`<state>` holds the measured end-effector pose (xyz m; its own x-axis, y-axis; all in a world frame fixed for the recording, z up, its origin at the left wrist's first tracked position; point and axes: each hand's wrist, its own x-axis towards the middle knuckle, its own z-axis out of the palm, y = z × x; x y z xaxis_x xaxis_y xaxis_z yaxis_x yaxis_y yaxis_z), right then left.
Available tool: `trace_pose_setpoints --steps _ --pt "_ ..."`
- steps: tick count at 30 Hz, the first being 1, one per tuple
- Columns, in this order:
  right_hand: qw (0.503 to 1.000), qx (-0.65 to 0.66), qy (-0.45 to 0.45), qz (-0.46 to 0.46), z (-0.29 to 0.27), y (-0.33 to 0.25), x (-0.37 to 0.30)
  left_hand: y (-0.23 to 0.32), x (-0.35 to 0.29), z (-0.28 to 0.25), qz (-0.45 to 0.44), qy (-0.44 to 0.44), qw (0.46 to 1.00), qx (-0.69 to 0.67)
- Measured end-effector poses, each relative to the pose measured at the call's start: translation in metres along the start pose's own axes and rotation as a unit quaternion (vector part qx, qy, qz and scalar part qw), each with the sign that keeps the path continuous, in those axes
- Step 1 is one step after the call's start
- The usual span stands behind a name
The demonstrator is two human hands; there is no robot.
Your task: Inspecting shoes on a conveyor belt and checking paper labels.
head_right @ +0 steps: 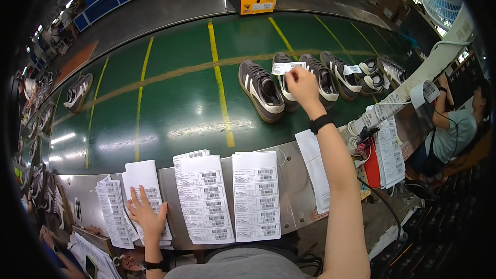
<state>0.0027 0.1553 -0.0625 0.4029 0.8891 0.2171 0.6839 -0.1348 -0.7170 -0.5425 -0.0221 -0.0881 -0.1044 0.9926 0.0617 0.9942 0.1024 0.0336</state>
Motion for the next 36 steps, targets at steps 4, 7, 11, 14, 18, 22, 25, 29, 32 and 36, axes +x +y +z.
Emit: trace_pose_setpoints --steps 4,7,11,14,18,22,25,29,32,36 --pt "0.963 -0.152 -0.142 -0.170 0.028 -0.016 -0.035 -0.005 -0.004 0.012 0.021 0.053 0.998 0.001" --pt "0.945 -0.242 -0.167 -0.143 0.050 -0.018 -0.038 -0.007 -0.006 0.013 0.012 0.056 0.998 -0.005" --pt "0.924 -0.306 -0.214 -0.078 0.058 -0.018 -0.027 -0.005 -0.007 0.013 0.010 0.070 0.997 -0.022" --pt "0.914 -0.328 -0.237 -0.042 0.054 -0.023 -0.029 -0.004 -0.008 0.012 0.010 0.089 0.996 -0.025" --pt "0.919 -0.345 -0.171 -0.088 0.045 -0.035 -0.071 -0.008 -0.009 0.005 -0.010 0.026 0.998 -0.060" --pt "0.938 -0.255 -0.121 -0.202 0.021 -0.051 -0.140 -0.008 -0.012 -0.015 -0.024 -0.044 0.992 -0.112" --pt "0.924 -0.230 -0.236 -0.193 0.003 -0.067 -0.199 0.001 -0.018 -0.032 0.010 -0.059 0.993 -0.100" --pt "0.884 -0.209 -0.390 -0.151 0.002 -0.085 -0.253 0.019 -0.023 -0.059 0.021 -0.109 0.991 -0.075" --pt "0.908 -0.207 -0.308 -0.195 0.016 -0.090 -0.281 0.038 -0.020 -0.080 0.050 -0.117 0.990 -0.053" --pt "0.914 -0.251 -0.211 -0.239 0.035 -0.089 -0.301 0.075 -0.008 -0.096 0.172 -0.157 0.970 -0.074"
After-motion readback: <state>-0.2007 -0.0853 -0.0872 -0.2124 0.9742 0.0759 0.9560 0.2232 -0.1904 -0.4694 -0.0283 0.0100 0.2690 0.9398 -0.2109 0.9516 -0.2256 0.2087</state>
